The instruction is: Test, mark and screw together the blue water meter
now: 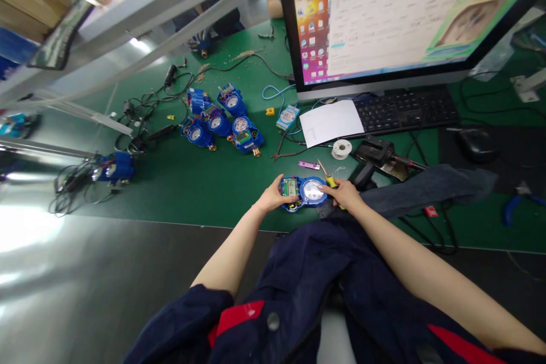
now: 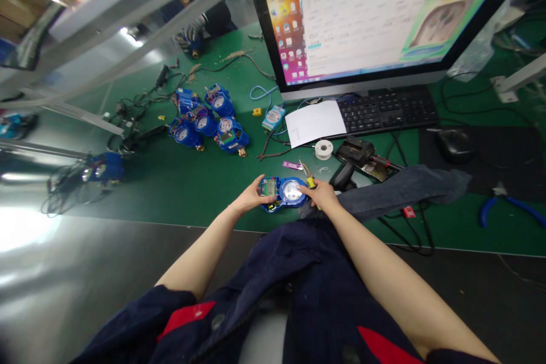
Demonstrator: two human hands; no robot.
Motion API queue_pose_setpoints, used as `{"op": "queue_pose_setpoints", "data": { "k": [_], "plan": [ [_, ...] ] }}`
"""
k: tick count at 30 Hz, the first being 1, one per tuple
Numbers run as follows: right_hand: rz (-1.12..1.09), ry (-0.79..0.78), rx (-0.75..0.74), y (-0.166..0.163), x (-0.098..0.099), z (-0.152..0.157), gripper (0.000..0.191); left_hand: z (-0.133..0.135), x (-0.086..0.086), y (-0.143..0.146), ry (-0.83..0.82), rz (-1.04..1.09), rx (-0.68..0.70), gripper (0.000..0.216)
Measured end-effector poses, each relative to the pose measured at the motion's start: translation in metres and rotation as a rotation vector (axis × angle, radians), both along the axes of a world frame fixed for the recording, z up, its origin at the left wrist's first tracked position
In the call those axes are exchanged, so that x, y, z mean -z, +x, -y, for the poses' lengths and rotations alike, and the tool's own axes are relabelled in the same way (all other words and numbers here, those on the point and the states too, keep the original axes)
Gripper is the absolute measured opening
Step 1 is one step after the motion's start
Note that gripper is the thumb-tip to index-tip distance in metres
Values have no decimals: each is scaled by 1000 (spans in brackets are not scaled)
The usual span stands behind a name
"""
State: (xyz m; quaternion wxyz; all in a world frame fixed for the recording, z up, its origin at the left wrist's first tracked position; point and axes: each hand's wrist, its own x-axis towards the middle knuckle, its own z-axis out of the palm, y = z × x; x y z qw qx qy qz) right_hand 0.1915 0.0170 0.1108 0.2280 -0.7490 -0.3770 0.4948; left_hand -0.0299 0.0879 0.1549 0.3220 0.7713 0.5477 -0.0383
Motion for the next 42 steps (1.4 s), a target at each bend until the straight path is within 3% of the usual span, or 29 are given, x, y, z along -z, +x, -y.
{"op": "queue_pose_setpoints", "data": {
  "k": [6, 14, 19, 23, 26, 29, 31, 37, 42],
  "plan": [
    [76, -37, -20, -1, -7, -7, 46, -5, -1, 5, 59, 13, 196, 109],
    [92, -49, -3, -16, 10, 0, 56, -28, -17, 41, -1, -197, 356, 73],
    [182, 40, -4, -19, 9, -33, 51, -40, -20, 26, -141, -208, 407, 49],
    [204, 119, -83, -22, 8, -53, 46, -17, -16, 5, -66, -124, 421, 43],
    [187, 124, -157, -23, 6, -59, 42, 5, -14, -1, 82, -11, 489, 53],
    [187, 97, -210, -24, 3, -62, 41, 22, -11, 2, 144, 81, 620, 69],
    [212, 87, -221, -25, 1, -64, 42, 33, -8, 5, 179, 90, 646, 68],
    [321, 121, -176, -32, -2, -65, 57, 60, 9, 11, 306, 13, 500, 60],
    [352, 140, -160, -34, -1, -62, 57, 62, 18, 8, 334, 18, 480, 61]
  ]
}}
